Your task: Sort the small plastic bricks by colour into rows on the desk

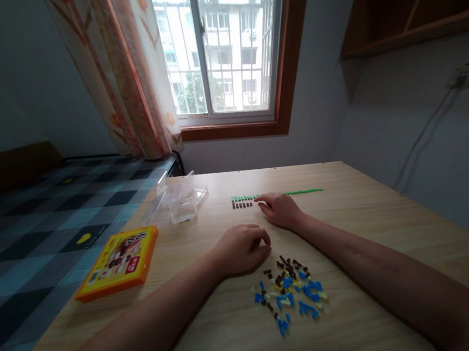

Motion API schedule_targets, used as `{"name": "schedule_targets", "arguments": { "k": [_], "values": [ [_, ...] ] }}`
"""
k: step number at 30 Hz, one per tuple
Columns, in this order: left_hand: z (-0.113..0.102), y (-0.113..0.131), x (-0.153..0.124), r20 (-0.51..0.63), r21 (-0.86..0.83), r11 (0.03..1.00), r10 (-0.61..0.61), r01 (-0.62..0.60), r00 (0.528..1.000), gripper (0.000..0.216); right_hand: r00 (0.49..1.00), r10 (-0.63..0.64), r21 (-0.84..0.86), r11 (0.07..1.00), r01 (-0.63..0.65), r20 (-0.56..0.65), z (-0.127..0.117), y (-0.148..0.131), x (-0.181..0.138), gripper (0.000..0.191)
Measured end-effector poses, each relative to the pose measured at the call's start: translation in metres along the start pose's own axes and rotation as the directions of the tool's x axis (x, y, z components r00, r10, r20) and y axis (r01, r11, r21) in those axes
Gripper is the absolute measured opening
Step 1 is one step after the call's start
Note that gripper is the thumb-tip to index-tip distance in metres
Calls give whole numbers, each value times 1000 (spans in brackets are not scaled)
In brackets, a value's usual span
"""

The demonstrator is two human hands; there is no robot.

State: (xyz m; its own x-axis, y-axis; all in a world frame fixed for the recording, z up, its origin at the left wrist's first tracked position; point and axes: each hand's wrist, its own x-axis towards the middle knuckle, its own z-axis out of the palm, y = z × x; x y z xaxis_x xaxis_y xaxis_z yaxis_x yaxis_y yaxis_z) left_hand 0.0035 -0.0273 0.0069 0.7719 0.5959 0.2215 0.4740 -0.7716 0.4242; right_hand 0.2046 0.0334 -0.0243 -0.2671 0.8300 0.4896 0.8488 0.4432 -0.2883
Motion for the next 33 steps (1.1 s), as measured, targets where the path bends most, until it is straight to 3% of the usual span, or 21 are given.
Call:
{"name": "schedule_targets", "arguments": {
  "k": [3, 8, 11, 16, 21, 24, 29, 33],
  "values": [
    [-2, 0, 2, 71, -146, 987, -51, 61, 996, 18, 999, 6, 52, 999, -3, -50, 3, 4, 1, 24],
    [-8, -6, 5, 313, -345, 919, -79, 190, 946, 19, 994, 27, 144, 989, -11, -105, 5, 10, 3, 22],
    [-12, -8, 5, 387, -332, 925, -47, 187, 921, 24, 993, 100, 226, 970, -84, -57, 5, 13, 5, 22],
    [-11, -5, 5, 367, -183, 977, -35, 109, 929, 29, 979, 192, 373, 906, -202, 63, 2, 16, -5, 26],
    [-7, -3, 3, 344, -122, 989, -34, 81, 938, 29, 976, 98, 630, 750, -202, 197, -14, 5, -34, 27],
    [-9, -5, 3, 354, -135, 988, -24, 76, 935, 29, 965, 58, 696, 682, -225, 254, -28, 0, -51, 27],
    [-16, -4, 5, 433, -173, 981, -3, 87, 901, 30, 973, -82, 675, 732, -90, 218, -44, -7, -67, 17],
    [-24, 0, 7, 467, -170, 983, 18, 70, 884, 31, 948, -202, 667, 744, -16, 247, -52, -14, -73, 14]
  ]
}}
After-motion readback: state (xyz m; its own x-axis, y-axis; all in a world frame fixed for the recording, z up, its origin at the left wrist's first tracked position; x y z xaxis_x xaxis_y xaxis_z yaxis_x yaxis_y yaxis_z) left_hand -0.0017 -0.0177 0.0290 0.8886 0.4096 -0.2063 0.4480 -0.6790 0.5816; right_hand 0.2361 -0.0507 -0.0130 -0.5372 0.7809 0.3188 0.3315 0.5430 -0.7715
